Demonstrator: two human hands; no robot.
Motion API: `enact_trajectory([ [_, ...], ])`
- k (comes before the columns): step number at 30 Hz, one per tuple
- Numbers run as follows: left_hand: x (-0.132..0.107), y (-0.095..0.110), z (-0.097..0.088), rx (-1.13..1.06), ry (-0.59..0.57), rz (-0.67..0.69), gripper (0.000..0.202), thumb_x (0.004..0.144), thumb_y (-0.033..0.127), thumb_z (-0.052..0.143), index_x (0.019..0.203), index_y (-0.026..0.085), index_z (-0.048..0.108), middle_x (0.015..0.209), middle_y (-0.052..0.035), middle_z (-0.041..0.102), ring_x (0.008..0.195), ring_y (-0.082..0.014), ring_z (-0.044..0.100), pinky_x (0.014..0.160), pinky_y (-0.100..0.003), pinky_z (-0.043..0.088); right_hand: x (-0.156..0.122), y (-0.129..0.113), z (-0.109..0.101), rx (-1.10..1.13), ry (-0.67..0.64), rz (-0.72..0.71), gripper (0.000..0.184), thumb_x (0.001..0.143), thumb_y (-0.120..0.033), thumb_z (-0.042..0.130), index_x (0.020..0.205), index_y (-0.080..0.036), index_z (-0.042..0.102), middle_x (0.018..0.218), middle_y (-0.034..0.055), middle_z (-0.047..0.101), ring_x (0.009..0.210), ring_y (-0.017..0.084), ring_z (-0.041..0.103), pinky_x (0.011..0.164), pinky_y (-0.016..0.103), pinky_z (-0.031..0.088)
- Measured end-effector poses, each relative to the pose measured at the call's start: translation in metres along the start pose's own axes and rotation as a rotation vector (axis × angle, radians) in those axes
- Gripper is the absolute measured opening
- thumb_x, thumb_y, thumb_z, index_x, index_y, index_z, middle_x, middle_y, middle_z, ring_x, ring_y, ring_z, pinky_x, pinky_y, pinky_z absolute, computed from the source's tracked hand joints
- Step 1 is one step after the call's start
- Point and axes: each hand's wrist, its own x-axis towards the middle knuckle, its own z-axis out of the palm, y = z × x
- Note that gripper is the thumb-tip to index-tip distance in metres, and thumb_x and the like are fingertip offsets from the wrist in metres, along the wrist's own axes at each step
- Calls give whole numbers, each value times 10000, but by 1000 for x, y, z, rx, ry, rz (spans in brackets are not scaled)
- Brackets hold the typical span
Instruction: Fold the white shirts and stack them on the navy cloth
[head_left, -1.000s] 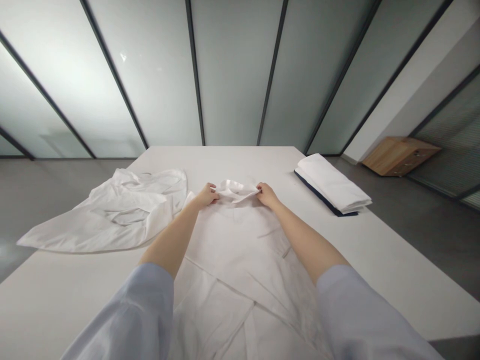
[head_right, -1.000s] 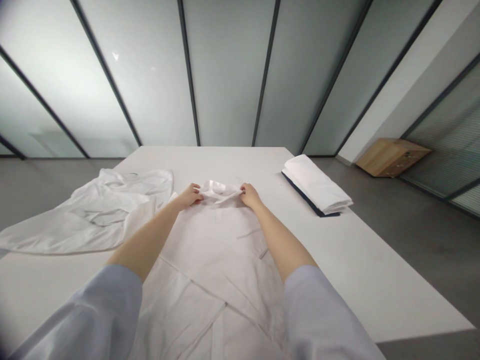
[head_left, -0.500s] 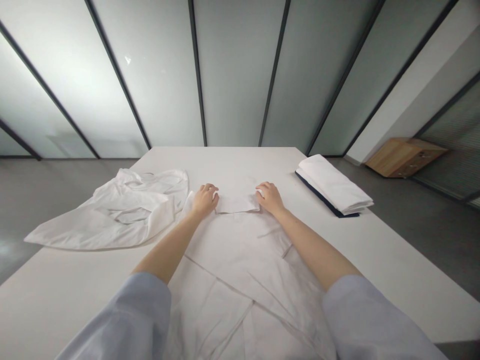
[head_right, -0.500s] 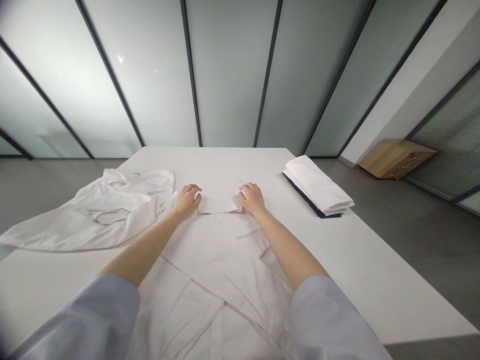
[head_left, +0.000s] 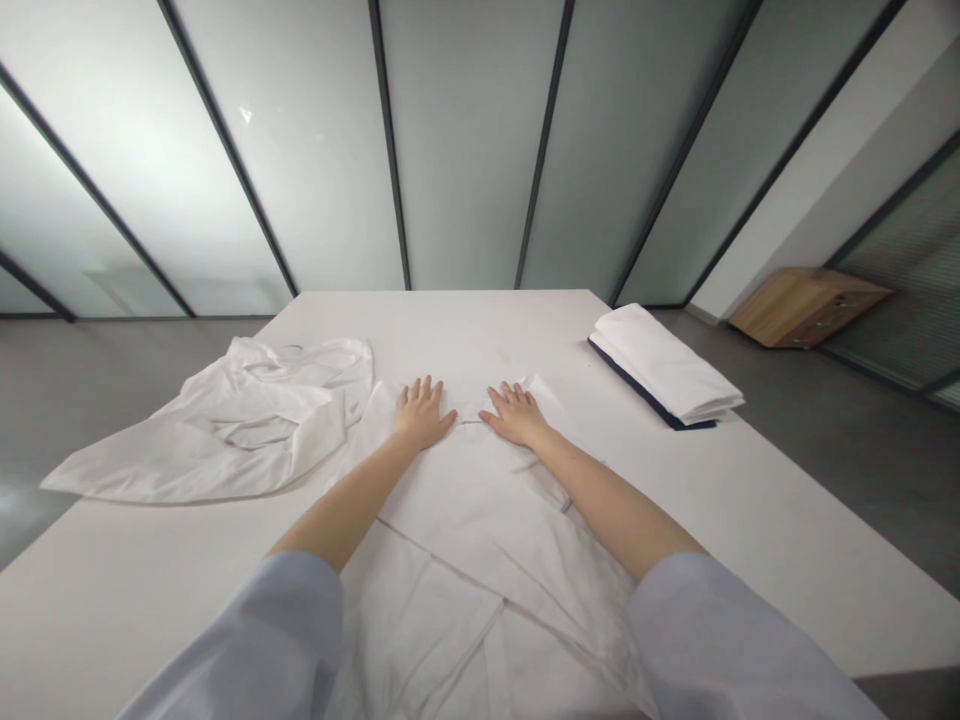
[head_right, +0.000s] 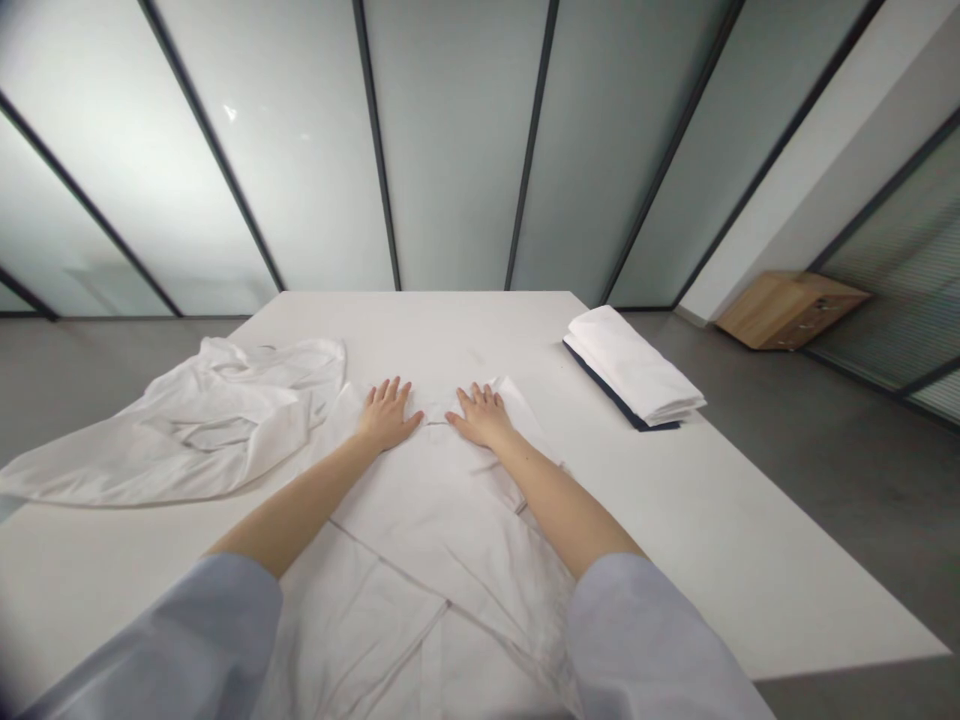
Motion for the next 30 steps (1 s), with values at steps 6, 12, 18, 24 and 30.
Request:
enact_trajectory([
  [6, -28, 33, -12, -44, -125, -4, 718, 890, 663, 273, 1419, 199, 417, 1541, -157, 304, 1412, -352, 248, 1102, -614, 189, 17, 3, -1, -9, 23, 1, 744, 922, -663, 232, 1526, -227, 231, 1590, 122, 186, 1450, 326, 128, 1136, 477, 127],
  [12, -32, 46, -1, -94, -239, -74, 864, 845, 749, 211, 1519, 209, 232, 1591, -178, 134, 1447, -412, 86, 1057, -715, 116, 26, 6, -5, -7, 104, -1, 671, 946, -573, 312, 1499, -194, 295, 1572, 136, 235, 1439, 321, 177, 1131, 453, 161],
  [18, 3, 36, 3, -95, -232, -45, 874, 845, 754, 198, 1528, 208, 209, 1594, -166, 130, 1451, -399, 86, 1070, -701, 113, -10, -6, -5, 9, 116, 35, 665, 952, -570, 282, 1483, -173, 331, 1550, 164, 279, 1431, 334, 197, 1134, 480, 123],
  [24, 26, 30, 3, -80, -152, 2, 803, 858, 718, 268, 1496, 230, 292, 1581, -141, 213, 1438, -374, 176, 1088, -657, 165, -51, -23, 14, 25, -1, 62, 831, 887, -725, 231, 1519, -187, 255, 1582, 192, 157, 1436, 405, 113, 1105, 579, 91],
  [30, 19, 31, -4, -77, -126, 12, 694, 922, 593, 256, 1496, 205, 282, 1581, -126, 220, 1445, -302, 197, 1135, -563, 169, -26, -20, 4, -3, -9, 70, 817, 896, -713, 187, 1529, -195, 217, 1588, 190, 129, 1441, 390, 98, 1102, 582, 82],
])
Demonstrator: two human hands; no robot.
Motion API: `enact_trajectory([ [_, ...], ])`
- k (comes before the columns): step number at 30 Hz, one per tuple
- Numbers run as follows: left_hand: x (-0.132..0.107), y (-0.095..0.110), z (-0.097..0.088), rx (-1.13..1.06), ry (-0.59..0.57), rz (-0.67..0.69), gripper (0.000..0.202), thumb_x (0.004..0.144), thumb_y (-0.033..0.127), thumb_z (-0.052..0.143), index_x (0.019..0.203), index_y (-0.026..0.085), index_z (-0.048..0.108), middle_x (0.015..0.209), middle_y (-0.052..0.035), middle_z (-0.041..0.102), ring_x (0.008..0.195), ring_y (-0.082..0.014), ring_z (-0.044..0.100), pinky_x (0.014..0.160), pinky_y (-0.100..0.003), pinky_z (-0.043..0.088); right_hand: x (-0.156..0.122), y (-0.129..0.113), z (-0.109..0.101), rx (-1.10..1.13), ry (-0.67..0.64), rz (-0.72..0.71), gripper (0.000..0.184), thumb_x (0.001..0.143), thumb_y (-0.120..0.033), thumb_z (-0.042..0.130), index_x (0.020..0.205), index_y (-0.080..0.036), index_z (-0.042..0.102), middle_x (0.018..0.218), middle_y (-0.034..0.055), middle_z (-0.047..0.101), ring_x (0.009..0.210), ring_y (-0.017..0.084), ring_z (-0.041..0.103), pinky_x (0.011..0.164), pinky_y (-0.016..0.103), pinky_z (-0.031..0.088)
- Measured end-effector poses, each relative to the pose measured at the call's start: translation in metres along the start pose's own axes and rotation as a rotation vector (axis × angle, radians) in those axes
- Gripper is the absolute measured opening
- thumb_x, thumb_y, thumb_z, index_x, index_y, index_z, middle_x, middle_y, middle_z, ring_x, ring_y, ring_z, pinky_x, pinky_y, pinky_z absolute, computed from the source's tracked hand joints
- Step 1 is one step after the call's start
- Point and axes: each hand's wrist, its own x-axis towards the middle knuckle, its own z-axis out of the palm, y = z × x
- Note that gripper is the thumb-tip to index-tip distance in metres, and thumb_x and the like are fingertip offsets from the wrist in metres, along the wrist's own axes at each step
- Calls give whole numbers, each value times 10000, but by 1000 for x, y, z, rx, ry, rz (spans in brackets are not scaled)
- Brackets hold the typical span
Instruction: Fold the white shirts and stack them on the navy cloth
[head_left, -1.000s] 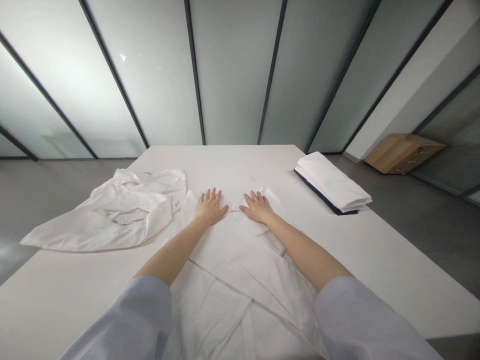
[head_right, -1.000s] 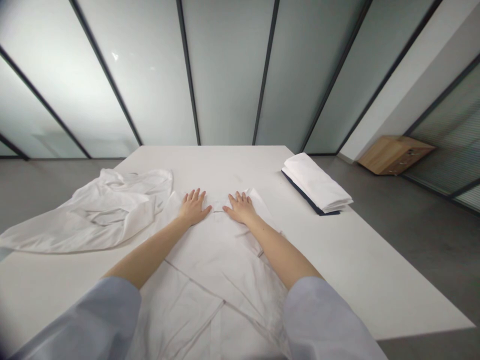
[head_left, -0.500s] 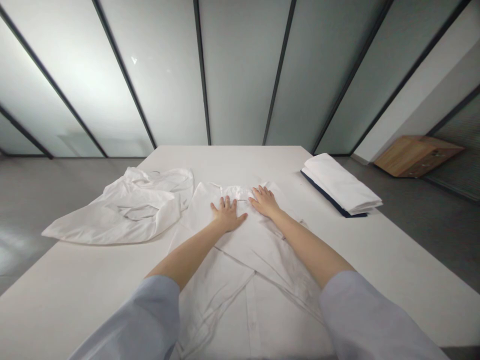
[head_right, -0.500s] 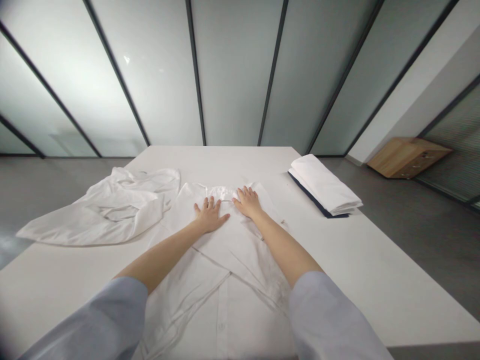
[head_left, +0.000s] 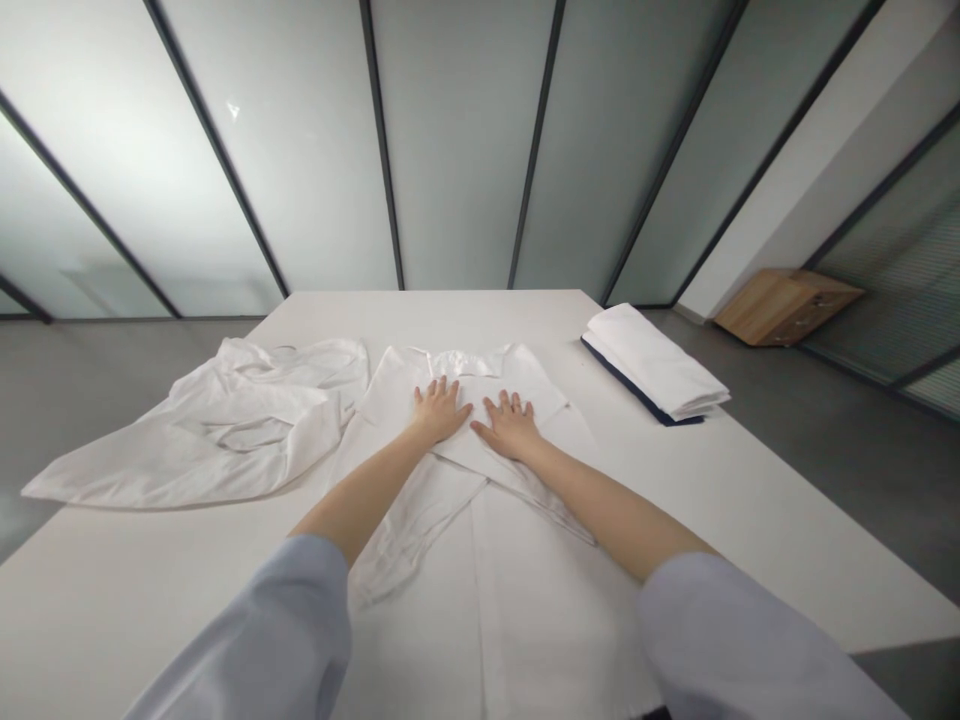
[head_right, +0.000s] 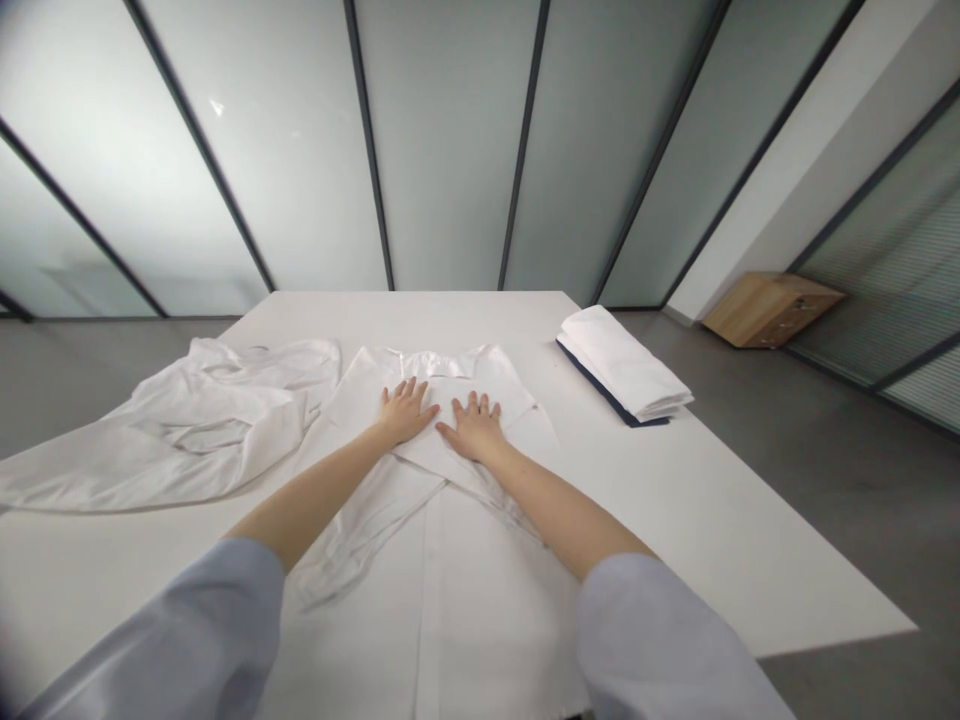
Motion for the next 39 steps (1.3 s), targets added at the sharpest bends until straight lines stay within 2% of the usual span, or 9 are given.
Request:
enact_trajectory([
  [6, -28, -2, 4, 4, -122, -58, 738, 894, 666, 225, 1496, 245, 292, 1587, -120, 203, 1442, -368, 169, 1085, -651, 184, 45, 10, -16, -10, 21, -12, 765, 903, -687, 260, 1506, -217, 277, 1584, 160, 179, 1437, 350, 159, 1116, 531, 121],
  [9, -33, -7, 12, -2, -92, -62, 760, 889, 680, 200, 1513, 250, 260, 1593, -124, 174, 1444, -384, 148, 1081, -677, 136, 56, 10, -17, -10, 40, -40, 717, 915, -646, 305, 1490, -217, 313, 1576, 150, 213, 1431, 332, 190, 1120, 507, 144],
  [15, -9, -20, 14, -10, -64, -54, 756, 886, 681, 212, 1510, 257, 270, 1590, -125, 188, 1442, -386, 155, 1080, -674, 131, 30, 5, -15, -15, 151, -124, 623, 948, -550, 309, 1463, -202, 358, 1557, 131, 275, 1431, 302, 197, 1133, 480, 136],
  [18, 3, -26, 10, -3, -39, -33, 728, 895, 664, 244, 1490, 250, 307, 1579, -133, 222, 1437, -377, 177, 1080, -653, 163, 5, 4, -12, -9, 129, -136, 666, 925, -591, 340, 1463, -199, 365, 1553, 143, 277, 1431, 331, 178, 1133, 508, 106],
  [21, 6, -28, 5, -28, 52, 0, 649, 891, 624, 356, 1397, 224, 433, 1494, -144, 376, 1373, -334, 323, 1088, -557, 245, -15, 5, -5, 11, 65, -81, 733, 891, -673, 339, 1474, -229, 351, 1562, 148, 251, 1425, 387, 160, 1106, 586, 104],
  [24, 0, -29, 2, -74, 129, 55, 497, 881, 541, 460, 1218, 190, 558, 1263, -124, 558, 1204, -265, 489, 1035, -411, 359, -24, 6, 1, 14, 37, -52, 763, 893, -701, 280, 1503, -242, 293, 1580, 144, 200, 1428, 402, 136, 1091, 612, 113],
  [27, -10, -27, -5, -65, 113, 102, 377, 885, 473, 481, 1104, 191, 600, 1141, -103, 602, 1129, -251, 523, 982, -377, 401, -23, 8, 4, -3, 40, -58, 762, 904, -694, 245, 1513, -237, 269, 1587, 138, 181, 1432, 392, 128, 1097, 596, 118],
  [34, -49, -11, -22, 9, -46, 54, 443, 872, 503, 475, 1203, 219, 555, 1271, -115, 568, 1193, -297, 496, 940, -435, 433, -1, 16, 0, -30, 32, -40, 735, 917, -675, 223, 1519, -254, 249, 1596, 110, 167, 1436, 367, 143, 1102, 581, 132],
  [39, -65, -21, -8, -52, 16, 81, 539, 872, 577, 445, 1292, 248, 520, 1420, -104, 478, 1291, -305, 434, 1055, -474, 342, 10, 17, -4, -22, 116, -56, 653, 933, -599, 324, 1459, -215, 375, 1552, 136, 284, 1404, 335, 251, 1099, 511, 196],
])
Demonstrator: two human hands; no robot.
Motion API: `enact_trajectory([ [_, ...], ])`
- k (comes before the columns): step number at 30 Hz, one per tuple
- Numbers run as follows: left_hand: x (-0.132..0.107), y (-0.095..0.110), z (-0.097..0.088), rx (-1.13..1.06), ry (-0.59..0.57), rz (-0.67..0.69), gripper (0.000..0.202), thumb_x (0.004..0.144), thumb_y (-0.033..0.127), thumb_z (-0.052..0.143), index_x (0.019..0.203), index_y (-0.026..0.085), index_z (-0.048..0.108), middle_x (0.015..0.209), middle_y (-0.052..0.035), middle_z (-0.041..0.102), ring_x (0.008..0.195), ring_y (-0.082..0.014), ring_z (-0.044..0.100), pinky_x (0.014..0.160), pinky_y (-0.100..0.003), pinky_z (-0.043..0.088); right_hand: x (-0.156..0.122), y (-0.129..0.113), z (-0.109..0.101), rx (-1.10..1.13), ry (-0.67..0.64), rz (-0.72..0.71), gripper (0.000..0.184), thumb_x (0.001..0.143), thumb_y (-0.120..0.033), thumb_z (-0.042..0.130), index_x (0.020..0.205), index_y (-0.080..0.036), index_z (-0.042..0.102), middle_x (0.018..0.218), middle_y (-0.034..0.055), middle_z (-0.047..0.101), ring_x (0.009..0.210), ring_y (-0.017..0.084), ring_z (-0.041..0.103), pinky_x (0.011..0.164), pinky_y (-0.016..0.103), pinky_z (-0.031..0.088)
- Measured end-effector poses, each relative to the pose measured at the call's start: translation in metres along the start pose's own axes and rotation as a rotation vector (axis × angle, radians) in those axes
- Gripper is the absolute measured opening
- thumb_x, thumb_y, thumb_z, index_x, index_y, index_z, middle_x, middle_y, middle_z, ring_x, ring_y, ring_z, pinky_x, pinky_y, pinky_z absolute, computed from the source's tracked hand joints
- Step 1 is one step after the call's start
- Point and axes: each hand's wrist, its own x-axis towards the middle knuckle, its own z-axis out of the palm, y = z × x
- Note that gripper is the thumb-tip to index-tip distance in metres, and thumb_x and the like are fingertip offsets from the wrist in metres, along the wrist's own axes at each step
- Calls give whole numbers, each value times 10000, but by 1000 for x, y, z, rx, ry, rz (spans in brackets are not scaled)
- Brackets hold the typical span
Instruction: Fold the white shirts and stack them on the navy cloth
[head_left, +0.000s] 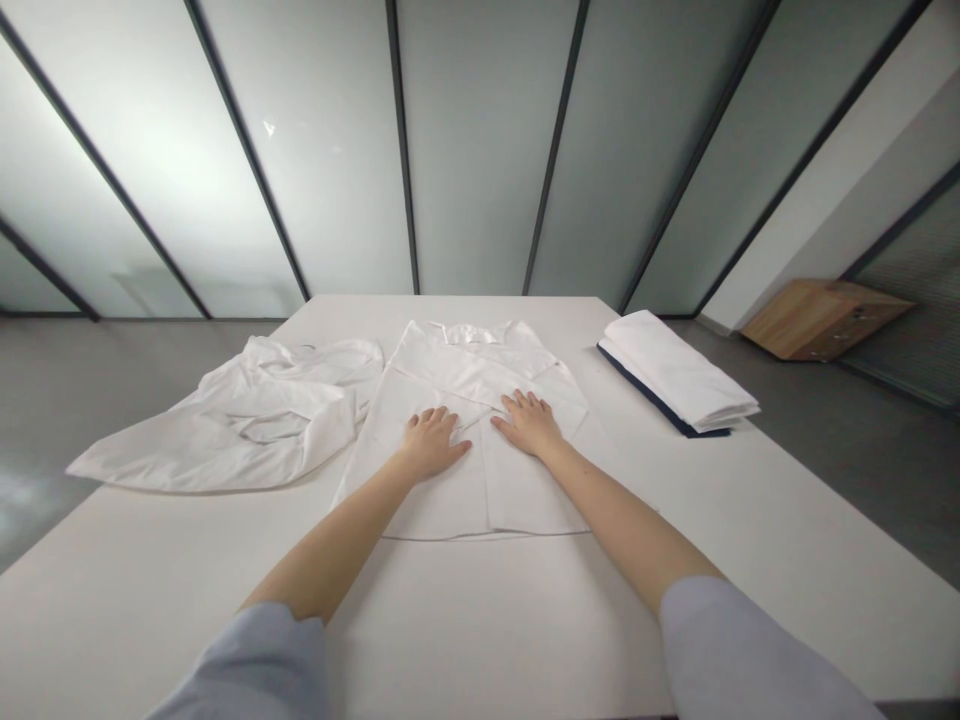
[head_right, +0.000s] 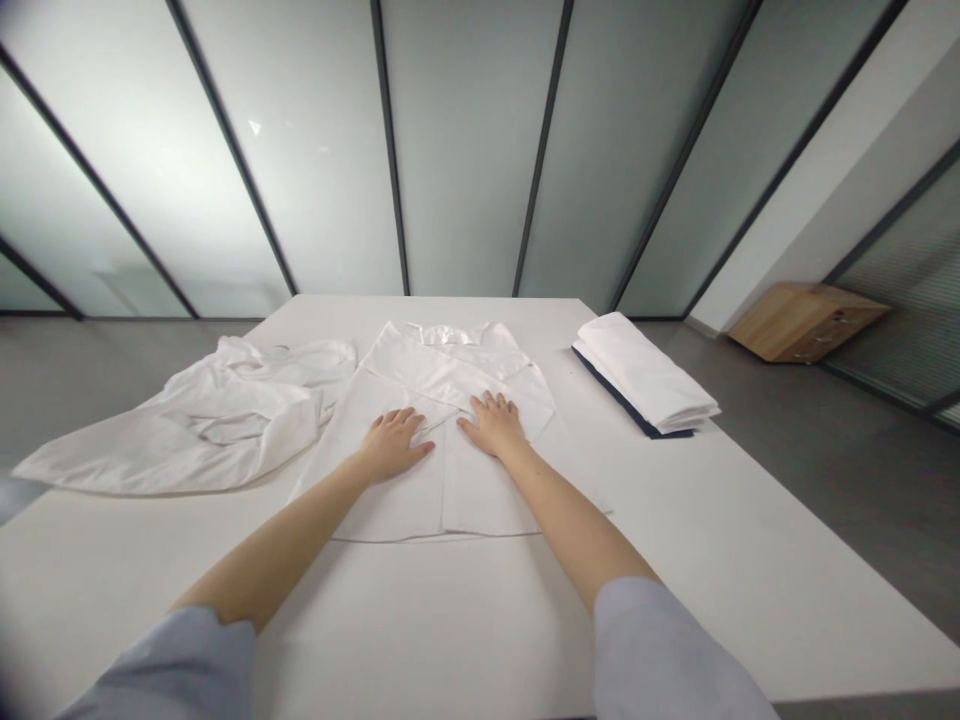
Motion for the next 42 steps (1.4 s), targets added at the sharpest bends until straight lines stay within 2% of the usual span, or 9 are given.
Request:
enact_trajectory([
  [2, 0, -10, 5, -36, 32, 49, 529, 887, 530, 444, 1325, 240, 505, 1467, -92, 437, 1334, -276, 398, 1110, -443, 287, -1, 1, 0, 11, 51, -25, 560, 937, -525, 383, 1388, -205, 470, 1503, 137, 371, 1371, 305, 316, 1088, 453, 237],
  [5, 0, -21, 9, -97, 40, 71, 484, 891, 444, 458, 1314, 219, 527, 1456, -79, 459, 1327, -238, 419, 1122, -389, 293, -5, 8, -1, 61, 124, -52, 414, 918, -403, 459, 1259, -202, 582, 1378, 112, 512, 1269, 254, 438, 1035, 363, 312],
  [9, -3, -22, 9, -115, 60, 56, 479, 883, 416, 471, 1300, 192, 545, 1425, -87, 494, 1311, -242, 440, 1116, -385, 318, -9, 20, -2, 149, 236, -8, 302, 896, -315, 461, 1071, -175, 664, 1138, 99, 645, 1066, 218, 552, 913, 298, 382],
  [14, -6, -20, 9, -133, 58, 44, 466, 873, 404, 488, 1292, 210, 552, 1422, -73, 500, 1316, -232, 439, 1119, -381, 325, -10, 27, -4, 274, 278, 51, 260, 880, -316, 441, 835, -199, 669, 848, 50, 688, 782, 180, 590, 672, 256, 379],
  [18, -6, -21, 9, -144, 59, 45, 463, 873, 403, 493, 1288, 209, 557, 1420, -70, 503, 1315, -232, 442, 1121, -381, 329, -12, 25, -5, 324, 306, 57, 287, 867, -350, 439, 727, -206, 644, 707, 32, 667, 664, 170, 566, 594, 254, 326],
  [25, -7, -23, 11, -180, 75, 46, 435, 871, 387, 500, 1260, 211, 580, 1393, -66, 532, 1298, -222, 463, 1110, -370, 348, -15, 24, -7, 414, 345, 68, 303, 847, -359, 429, 638, -210, 589, 603, 17, 615, 578, 156, 526, 569, 250, 308],
  [34, -6, -24, 12, -232, 91, 29, 427, 861, 379, 502, 1232, 194, 603, 1362, -71, 560, 1266, -228, 495, 1101, -363, 357, -15, 20, -6, 479, 348, 51, 299, 836, -372, 422, 630, -212, 569, 593, 11, 603, 580, 152, 517, 574, 243, 318],
  [42, -6, -23, 9, -183, 95, 61, 415, 865, 356, 504, 1227, 173, 594, 1351, -93, 563, 1256, -248, 498, 1083, -374, 366, -14, 17, -3, 571, 367, -1, 262, 813, -363, 452, 641, -206, 573, 585, -3, 584, 568, 142, 501, 567, 239, 315],
])
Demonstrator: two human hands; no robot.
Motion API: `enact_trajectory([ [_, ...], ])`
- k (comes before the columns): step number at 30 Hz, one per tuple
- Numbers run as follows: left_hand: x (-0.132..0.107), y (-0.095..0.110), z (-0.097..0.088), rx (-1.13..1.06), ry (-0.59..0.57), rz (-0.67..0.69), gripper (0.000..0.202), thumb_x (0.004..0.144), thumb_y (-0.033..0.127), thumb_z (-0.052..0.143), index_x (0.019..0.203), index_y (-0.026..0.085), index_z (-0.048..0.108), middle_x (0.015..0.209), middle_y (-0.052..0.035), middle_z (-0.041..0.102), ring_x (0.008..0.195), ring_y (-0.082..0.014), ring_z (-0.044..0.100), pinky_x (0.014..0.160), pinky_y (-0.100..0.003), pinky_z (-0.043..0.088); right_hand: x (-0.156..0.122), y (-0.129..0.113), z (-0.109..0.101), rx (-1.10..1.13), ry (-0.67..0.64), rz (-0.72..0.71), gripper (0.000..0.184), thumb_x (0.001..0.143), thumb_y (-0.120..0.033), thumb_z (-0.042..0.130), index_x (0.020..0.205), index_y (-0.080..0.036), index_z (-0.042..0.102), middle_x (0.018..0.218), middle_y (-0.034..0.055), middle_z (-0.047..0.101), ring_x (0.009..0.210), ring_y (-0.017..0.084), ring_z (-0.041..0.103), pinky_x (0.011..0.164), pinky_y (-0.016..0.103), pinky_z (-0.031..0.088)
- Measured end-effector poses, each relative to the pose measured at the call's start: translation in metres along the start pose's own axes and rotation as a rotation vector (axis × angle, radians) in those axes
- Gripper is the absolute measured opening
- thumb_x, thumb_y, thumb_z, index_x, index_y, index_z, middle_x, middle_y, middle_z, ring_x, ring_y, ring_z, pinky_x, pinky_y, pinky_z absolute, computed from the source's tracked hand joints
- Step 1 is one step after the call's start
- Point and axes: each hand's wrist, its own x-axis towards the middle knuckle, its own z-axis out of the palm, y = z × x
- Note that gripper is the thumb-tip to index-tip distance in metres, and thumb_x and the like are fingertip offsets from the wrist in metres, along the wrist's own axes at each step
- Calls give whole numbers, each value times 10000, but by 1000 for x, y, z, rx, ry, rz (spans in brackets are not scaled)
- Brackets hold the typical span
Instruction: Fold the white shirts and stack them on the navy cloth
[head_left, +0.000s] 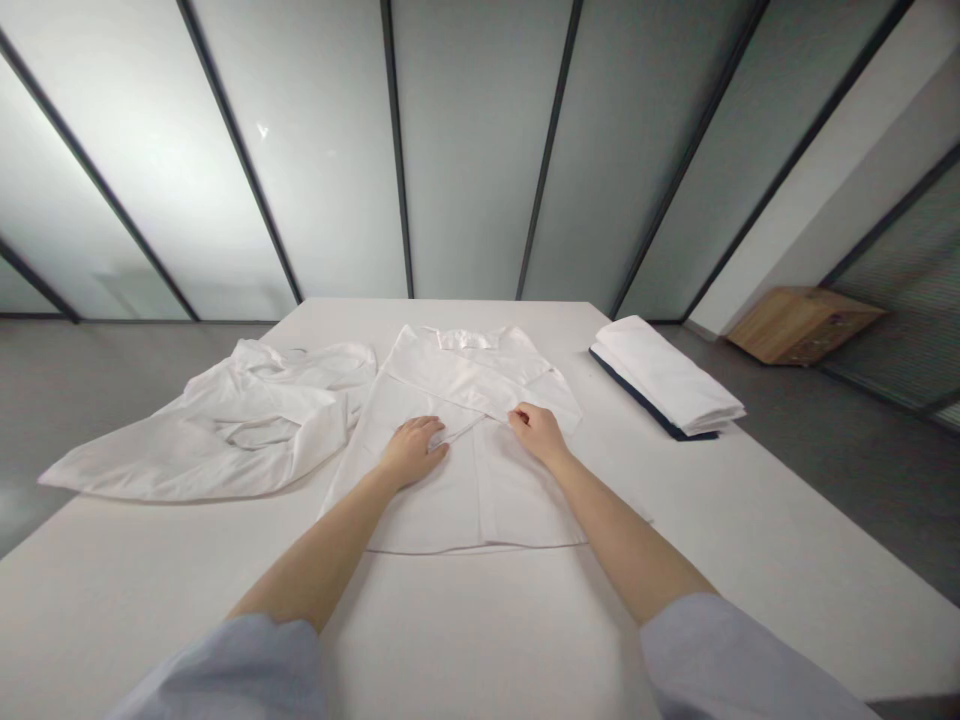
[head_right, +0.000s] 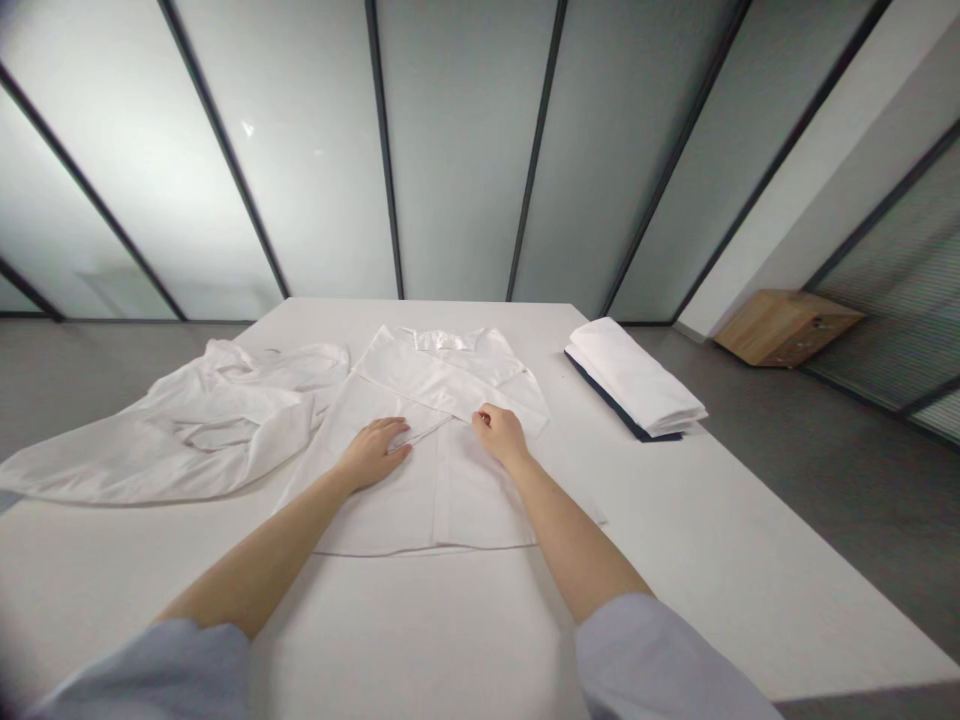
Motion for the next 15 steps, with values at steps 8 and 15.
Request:
enact_trajectory([
  [8, 0, 6, -5, 81, 48, 3, 307, 848, 349, 553, 1102, 183, 597, 1145, -96, 622, 1067, -243, 576, 923, -355, 451, 0, -9, 1, -89, -77, -25, 246, 830, -315, 481, 626, -203, 561, 590, 1, 597, 556, 135, 495, 549, 238, 295],
  [15, 1, 18, -14, 183, -39, 27, 187, 873, 322, 503, 814, 199, 631, 878, -68, 667, 868, -216, 619, 773, -327, 443, -2, -16, 4, -297, -244, -40, 235, 864, -321, 495, 682, -204, 588, 682, 23, 649, 635, 146, 541, 555, 244, 276],
])
